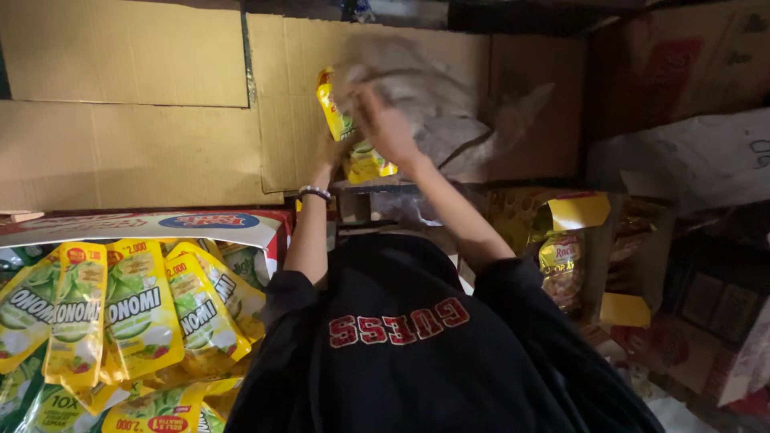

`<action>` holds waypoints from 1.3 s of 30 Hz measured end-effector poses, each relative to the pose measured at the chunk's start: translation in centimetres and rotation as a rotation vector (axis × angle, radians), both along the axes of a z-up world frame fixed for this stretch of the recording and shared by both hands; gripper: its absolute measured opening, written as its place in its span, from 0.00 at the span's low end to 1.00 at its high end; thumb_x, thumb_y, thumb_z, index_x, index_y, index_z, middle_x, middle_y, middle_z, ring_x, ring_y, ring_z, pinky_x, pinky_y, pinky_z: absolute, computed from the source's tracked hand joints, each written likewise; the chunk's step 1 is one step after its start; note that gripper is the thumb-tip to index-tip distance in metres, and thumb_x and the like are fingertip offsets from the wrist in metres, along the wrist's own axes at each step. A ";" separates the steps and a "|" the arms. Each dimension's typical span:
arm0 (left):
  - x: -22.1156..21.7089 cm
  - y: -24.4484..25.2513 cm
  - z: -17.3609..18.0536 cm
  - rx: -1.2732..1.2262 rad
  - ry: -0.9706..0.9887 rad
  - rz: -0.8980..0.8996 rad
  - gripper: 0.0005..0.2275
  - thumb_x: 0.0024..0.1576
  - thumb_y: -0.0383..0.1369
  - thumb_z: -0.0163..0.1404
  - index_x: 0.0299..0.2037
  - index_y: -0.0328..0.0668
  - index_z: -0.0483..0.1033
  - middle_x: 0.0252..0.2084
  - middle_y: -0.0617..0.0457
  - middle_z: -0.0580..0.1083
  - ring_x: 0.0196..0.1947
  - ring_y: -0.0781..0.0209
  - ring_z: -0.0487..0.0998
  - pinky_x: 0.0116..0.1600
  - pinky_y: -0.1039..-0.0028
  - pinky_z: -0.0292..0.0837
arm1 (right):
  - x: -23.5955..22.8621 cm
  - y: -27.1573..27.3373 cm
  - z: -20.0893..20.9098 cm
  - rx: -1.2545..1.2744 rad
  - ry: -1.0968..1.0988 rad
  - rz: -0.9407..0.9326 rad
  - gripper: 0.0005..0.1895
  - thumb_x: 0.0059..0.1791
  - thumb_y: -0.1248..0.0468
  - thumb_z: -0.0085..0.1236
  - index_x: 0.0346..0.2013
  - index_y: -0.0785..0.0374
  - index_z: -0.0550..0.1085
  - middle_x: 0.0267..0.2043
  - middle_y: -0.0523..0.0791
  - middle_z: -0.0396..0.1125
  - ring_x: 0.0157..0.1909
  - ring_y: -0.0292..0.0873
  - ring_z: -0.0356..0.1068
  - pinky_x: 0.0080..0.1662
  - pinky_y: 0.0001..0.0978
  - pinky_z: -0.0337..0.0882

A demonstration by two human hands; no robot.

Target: The person repeatedly picks up yellow detergent packets from a cardboard box, wipes them with a cloth, and places them on a shelf. The person handles the packets one at a time, using a cloth to wipe each packet before stacking them on the shelf.

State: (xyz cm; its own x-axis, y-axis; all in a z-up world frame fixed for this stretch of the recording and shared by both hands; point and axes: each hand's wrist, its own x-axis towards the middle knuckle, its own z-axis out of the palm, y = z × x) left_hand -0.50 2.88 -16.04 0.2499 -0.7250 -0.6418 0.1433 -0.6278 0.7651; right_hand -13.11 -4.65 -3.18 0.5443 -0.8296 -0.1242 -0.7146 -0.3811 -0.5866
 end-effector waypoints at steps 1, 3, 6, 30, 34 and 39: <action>0.0 0.0 -1.2 0.057 -0.035 -0.030 0.18 0.59 0.40 0.58 0.46 0.27 0.79 0.39 0.37 0.79 0.34 0.50 0.80 0.41 0.58 0.76 | 0.6 0.4 -0.1 -0.098 -0.058 0.119 0.19 0.56 0.56 0.52 0.59 0.62 0.70 0.46 0.56 0.72 0.49 0.62 0.71 0.49 0.55 0.68; 0.4 1.4 -3.5 -0.160 -0.381 -0.038 0.21 0.57 0.42 0.59 0.52 0.30 0.76 0.47 0.40 0.77 0.44 0.52 0.75 0.49 0.60 0.71 | 1.7 0.4 -0.5 -0.293 -0.174 0.359 0.19 0.55 0.55 0.51 0.56 0.64 0.70 0.57 0.55 0.70 0.63 0.57 0.69 0.63 0.52 0.66; 0.5 1.9 -6.7 -0.360 0.198 0.338 0.21 0.59 0.43 0.57 0.55 0.34 0.75 0.53 0.46 0.74 0.54 0.57 0.73 0.60 0.64 0.68 | 1.6 -0.6 -0.8 -0.010 -0.180 0.315 0.22 0.60 0.58 0.47 0.66 0.66 0.67 0.72 0.60 0.57 0.73 0.61 0.54 0.68 0.50 0.58; -0.3 1.1 -3.0 -0.299 0.210 0.326 0.35 0.59 0.57 0.50 0.68 0.37 0.66 0.63 0.51 0.71 0.62 0.61 0.69 0.66 0.67 0.62 | -6.7 8.5 -7.3 -0.404 -0.430 0.232 0.05 0.42 0.70 0.63 0.32 0.63 0.79 0.37 0.47 0.70 0.42 0.51 0.70 0.45 0.48 0.71; -0.4 1.2 -1.3 -0.407 0.159 0.291 0.32 0.60 0.54 0.53 0.66 0.35 0.69 0.62 0.48 0.74 0.60 0.60 0.72 0.64 0.67 0.67 | -10.8 2.2 -11.0 -0.201 -0.674 -0.365 0.19 0.56 0.62 0.51 0.22 0.63 0.75 0.22 0.43 0.68 0.25 0.40 0.66 0.30 0.37 0.64; -0.7 1.4 0.7 -0.397 0.170 0.272 0.29 0.59 0.51 0.55 0.63 0.36 0.69 0.56 0.47 0.77 0.55 0.59 0.77 0.60 0.67 0.72 | -17.3 -6.4 -7.3 -0.276 -0.847 -0.829 0.24 0.64 0.51 0.45 0.45 0.74 0.72 0.41 0.45 0.65 0.47 0.42 0.63 0.55 0.35 0.65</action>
